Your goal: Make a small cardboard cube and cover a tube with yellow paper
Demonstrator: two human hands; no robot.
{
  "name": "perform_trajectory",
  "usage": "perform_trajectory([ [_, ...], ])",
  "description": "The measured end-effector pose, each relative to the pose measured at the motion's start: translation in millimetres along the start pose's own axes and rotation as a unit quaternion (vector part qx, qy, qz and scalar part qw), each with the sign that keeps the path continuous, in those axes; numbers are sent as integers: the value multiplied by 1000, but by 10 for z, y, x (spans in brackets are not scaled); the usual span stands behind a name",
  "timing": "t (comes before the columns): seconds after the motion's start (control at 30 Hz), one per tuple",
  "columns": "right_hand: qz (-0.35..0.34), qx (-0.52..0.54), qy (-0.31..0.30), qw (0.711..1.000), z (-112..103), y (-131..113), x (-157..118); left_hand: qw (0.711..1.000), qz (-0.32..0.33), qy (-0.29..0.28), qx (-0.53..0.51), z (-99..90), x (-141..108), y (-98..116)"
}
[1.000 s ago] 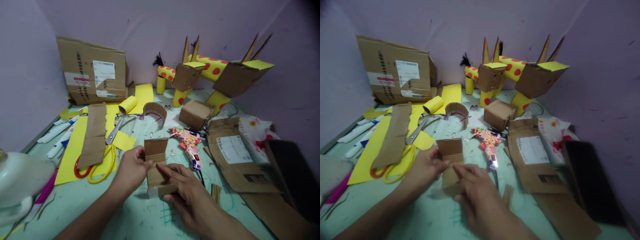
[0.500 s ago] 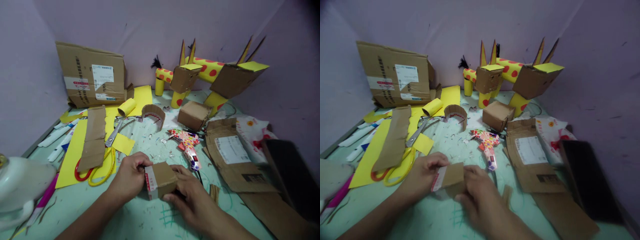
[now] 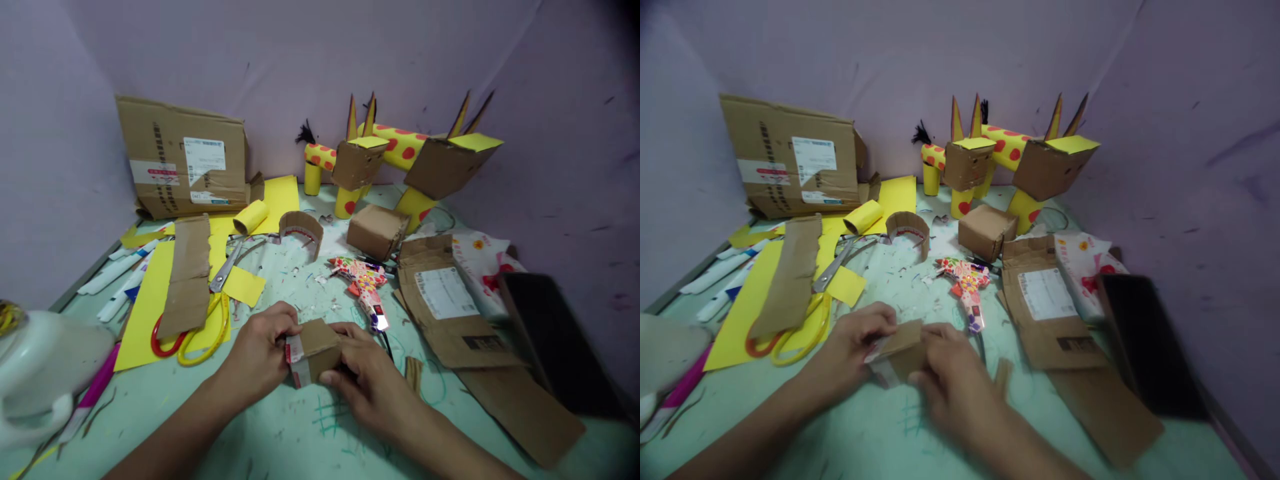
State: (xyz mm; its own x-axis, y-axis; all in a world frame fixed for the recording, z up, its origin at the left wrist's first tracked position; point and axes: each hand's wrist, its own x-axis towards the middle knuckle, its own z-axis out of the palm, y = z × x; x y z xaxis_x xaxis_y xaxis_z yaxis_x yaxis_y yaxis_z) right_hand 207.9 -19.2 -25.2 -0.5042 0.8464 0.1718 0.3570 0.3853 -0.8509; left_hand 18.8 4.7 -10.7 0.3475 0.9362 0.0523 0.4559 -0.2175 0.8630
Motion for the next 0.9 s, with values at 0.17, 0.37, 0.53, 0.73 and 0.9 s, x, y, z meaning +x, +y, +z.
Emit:
perform_trajectory([
  [0.17, -20, -14, 7, 1000, 17, 34, -8, 1000, 6, -25, 15, -9, -12, -4],
  [0.37, -33, -31, 7, 999, 8, 42, 0, 999, -21, -21, 10, -22, -21, 35],
  [0.53, -63, -61, 15, 996, 5, 69, -78, 990, -125, 60, -32, -40, 5, 76],
  [0.73, -105, -60, 49, 991, 33, 121, -148, 971, -194, 100, -99, -2, 114, 40],
  [0.9, -97, -62, 48, 992, 34, 116, -128, 963, -195, 132, -134, -23, 81, 35],
])
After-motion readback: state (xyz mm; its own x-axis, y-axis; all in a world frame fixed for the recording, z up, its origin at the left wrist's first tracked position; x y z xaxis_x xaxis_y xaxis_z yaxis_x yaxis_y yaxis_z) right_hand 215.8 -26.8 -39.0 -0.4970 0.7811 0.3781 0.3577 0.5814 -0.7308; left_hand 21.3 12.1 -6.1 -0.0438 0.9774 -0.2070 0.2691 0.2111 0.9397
